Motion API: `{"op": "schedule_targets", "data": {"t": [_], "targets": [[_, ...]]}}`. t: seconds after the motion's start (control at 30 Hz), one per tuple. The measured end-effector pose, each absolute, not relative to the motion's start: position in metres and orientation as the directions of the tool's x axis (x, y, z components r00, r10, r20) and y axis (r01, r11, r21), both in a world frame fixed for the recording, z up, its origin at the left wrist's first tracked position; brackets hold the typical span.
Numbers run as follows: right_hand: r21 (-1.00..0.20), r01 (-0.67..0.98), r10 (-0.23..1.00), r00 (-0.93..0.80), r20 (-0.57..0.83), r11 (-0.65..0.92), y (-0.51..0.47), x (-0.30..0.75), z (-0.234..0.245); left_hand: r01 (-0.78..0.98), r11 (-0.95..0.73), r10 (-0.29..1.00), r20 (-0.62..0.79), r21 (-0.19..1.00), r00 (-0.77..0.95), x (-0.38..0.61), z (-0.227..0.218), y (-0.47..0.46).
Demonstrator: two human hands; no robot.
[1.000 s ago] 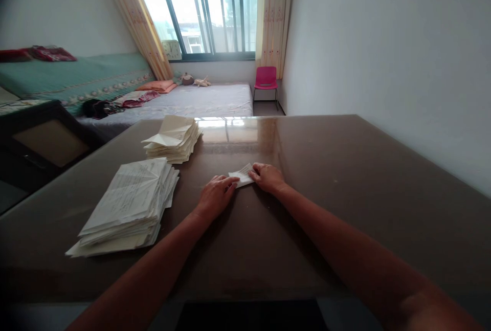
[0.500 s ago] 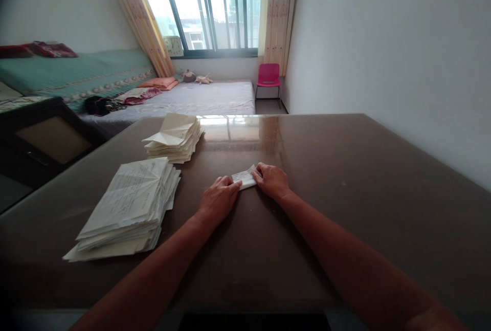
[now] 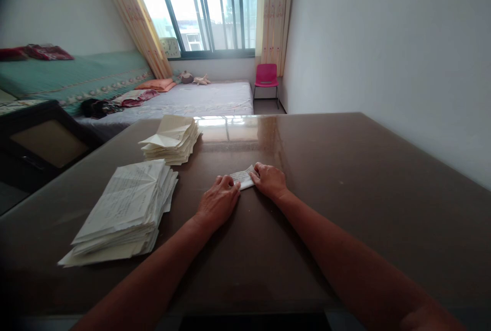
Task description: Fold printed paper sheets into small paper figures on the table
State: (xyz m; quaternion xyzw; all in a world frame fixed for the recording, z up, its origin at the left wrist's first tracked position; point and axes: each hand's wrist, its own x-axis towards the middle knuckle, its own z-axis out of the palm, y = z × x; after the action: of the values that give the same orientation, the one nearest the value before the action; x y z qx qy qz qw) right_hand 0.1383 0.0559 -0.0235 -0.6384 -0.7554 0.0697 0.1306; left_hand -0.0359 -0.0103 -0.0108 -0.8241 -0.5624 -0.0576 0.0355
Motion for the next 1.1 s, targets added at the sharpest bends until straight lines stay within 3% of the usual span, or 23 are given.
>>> {"op": "schedule_targets", "data": {"t": [0.67, 0.77, 0.87, 1.0, 1.1], "targets": [[-0.274, 0.941, 0.974, -0.156, 0.166, 0.197, 0.055, 0.139, -0.029, 0.894, -0.430, 0.895, 0.070, -0.123, 0.441, -0.030, -0.007, -0.019], [-0.288, 0.908, 0.923, -0.205, 0.326, 0.304, 0.052, 0.142, -0.027, 0.894, -0.427, 0.895, 0.075, -0.132, 0.439, -0.030, -0.007, -0.019], [-0.199, 0.842, 0.810, -0.375, 0.451, 0.501, 0.039, 0.140, -0.020, 0.897, -0.423, 0.895, 0.093, -0.133, 0.436, -0.030, -0.008, -0.019], [-0.081, 0.676, 0.660, -0.677, 0.326, 0.733, 0.009, 0.133, -0.016, 0.893, -0.433, 0.888, 0.111, -0.127, 0.446, -0.031, -0.011, -0.020], [-0.058, 0.670, 0.663, -0.713, 0.226, 0.740, -0.006, 0.133, -0.020, 0.889, -0.439, 0.882, 0.122, -0.132, 0.454, -0.032, -0.012, -0.020]]}}
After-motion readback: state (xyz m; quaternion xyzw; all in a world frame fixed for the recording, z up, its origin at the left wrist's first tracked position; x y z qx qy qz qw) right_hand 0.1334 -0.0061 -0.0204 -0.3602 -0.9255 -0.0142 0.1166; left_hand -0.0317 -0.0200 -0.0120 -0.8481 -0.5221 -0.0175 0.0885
